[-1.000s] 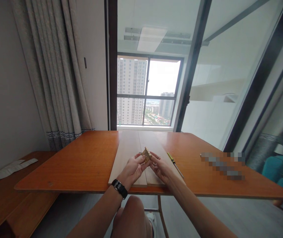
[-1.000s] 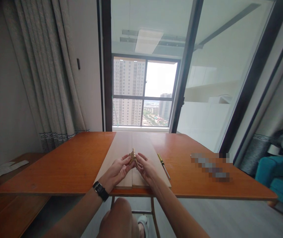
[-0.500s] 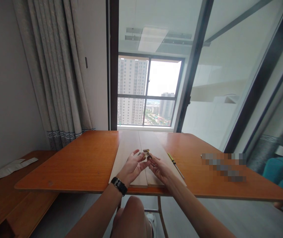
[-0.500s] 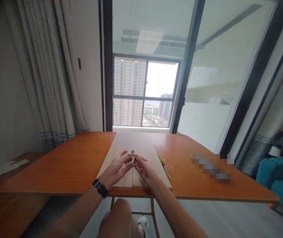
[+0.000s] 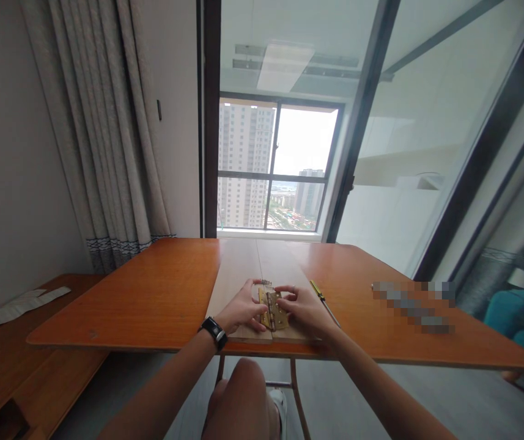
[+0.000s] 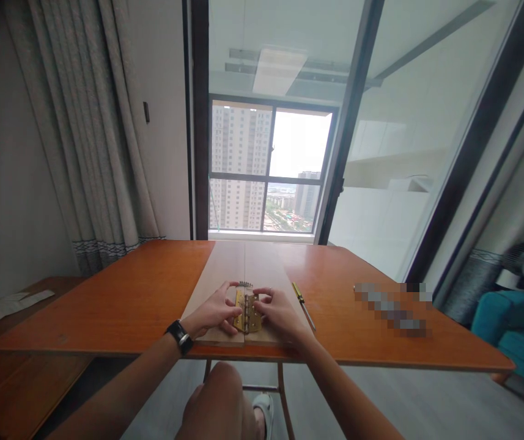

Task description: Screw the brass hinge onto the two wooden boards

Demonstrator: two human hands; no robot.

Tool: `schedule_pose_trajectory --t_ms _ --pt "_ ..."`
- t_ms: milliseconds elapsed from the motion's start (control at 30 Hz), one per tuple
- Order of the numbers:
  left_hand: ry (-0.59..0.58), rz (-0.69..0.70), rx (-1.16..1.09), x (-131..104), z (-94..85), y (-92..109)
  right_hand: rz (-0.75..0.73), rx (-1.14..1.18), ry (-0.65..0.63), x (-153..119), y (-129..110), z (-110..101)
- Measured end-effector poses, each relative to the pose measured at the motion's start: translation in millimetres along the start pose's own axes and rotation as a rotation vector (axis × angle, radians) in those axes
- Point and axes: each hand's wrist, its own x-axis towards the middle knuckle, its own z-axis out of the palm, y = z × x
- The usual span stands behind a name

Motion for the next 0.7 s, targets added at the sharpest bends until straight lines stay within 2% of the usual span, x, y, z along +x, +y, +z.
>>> schedule_pose_trajectory --t_ms 200,267,500,567,633,700 --pt "0.104 0.2 0.504 8 -9.1 0 -0.042 -0.266 0.046 6 -5 -1" --pt "0.109 0.227 0.631 8 -11.3 1 -0.068 -0.351 0.061 7 -9 -1" --pt "0.131 0.248 0.859 8 -20.9 0 -0.17 -0.596 0.09 9 -11 -6" --pt "0.152 0.273 0.881 12 -26.1 -2 -0.235 -0.685 0.113 6 -23 -10" --pt "0.149 0.317 0.87 15 -30.8 -3 -0.348 -0.708 0.119 -8 -47 -15" --pt "0.122 0.385 0.834 16 -33.7 -5 -0.54 -0.714 0.013 -34 -78 -20"
